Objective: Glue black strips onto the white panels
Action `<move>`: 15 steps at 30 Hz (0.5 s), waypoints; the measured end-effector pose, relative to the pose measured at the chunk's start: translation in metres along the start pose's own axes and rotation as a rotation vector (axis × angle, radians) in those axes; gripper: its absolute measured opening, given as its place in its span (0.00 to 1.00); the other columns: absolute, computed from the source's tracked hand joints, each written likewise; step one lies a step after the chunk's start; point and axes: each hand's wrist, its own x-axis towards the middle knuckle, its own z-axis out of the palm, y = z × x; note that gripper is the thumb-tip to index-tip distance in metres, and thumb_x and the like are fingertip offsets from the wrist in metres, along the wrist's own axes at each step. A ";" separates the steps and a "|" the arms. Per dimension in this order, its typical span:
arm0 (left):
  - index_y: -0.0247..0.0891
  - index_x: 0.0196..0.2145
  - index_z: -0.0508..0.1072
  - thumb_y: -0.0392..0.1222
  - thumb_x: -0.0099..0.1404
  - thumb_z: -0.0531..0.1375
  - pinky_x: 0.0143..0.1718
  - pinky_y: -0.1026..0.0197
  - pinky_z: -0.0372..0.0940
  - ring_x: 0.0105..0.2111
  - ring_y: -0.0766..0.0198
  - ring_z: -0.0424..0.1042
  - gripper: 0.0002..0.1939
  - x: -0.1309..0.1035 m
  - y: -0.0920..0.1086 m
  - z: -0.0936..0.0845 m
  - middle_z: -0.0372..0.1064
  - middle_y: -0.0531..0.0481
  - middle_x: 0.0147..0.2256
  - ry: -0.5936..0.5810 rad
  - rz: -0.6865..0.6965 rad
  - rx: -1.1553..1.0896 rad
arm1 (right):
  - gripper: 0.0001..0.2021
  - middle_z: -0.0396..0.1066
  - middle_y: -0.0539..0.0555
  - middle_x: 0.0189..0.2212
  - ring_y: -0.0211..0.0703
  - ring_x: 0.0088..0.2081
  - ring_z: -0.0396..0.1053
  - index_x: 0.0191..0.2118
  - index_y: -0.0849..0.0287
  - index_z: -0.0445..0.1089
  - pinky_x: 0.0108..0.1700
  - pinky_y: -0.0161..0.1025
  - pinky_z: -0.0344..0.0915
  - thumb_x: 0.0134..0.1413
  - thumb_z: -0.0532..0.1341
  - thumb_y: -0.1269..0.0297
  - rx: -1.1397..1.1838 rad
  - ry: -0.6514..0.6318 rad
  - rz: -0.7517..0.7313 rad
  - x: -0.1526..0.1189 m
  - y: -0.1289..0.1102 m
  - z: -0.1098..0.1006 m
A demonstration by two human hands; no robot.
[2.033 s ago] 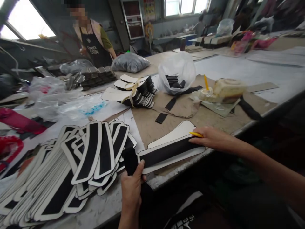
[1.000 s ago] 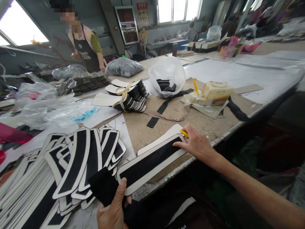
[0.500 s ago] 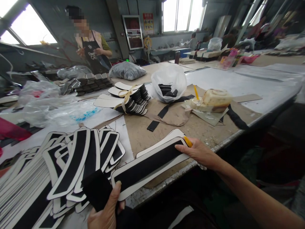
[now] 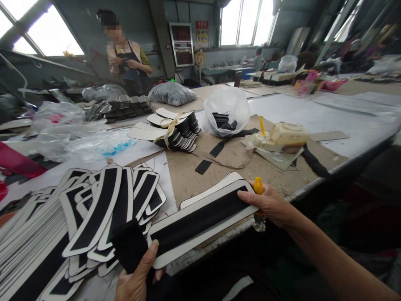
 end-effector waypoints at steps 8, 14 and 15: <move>0.35 0.26 0.68 0.47 0.39 0.72 0.14 0.69 0.58 0.15 0.70 0.60 0.21 0.002 -0.008 -0.007 0.63 0.56 0.17 -0.055 0.046 0.033 | 0.15 0.72 0.51 0.29 0.42 0.30 0.70 0.35 0.59 0.70 0.32 0.34 0.67 0.44 0.67 0.55 0.068 -0.015 0.063 -0.007 -0.005 0.000; 0.35 0.27 0.65 0.44 0.49 0.68 0.14 0.71 0.53 0.15 0.75 0.56 0.16 -0.003 -0.010 -0.010 0.59 0.58 0.20 -0.236 0.124 -0.097 | 0.15 0.72 0.51 0.27 0.42 0.25 0.69 0.36 0.56 0.70 0.24 0.32 0.69 0.41 0.69 0.57 0.076 0.082 0.186 -0.003 0.006 -0.008; 0.35 0.28 0.65 0.43 0.50 0.68 0.14 0.72 0.54 0.16 0.74 0.57 0.15 -0.003 -0.010 -0.010 0.59 0.58 0.20 -0.240 0.120 -0.107 | 0.14 0.72 0.51 0.26 0.42 0.25 0.69 0.35 0.55 0.70 0.23 0.33 0.69 0.41 0.69 0.58 0.085 0.086 0.204 -0.001 0.009 -0.009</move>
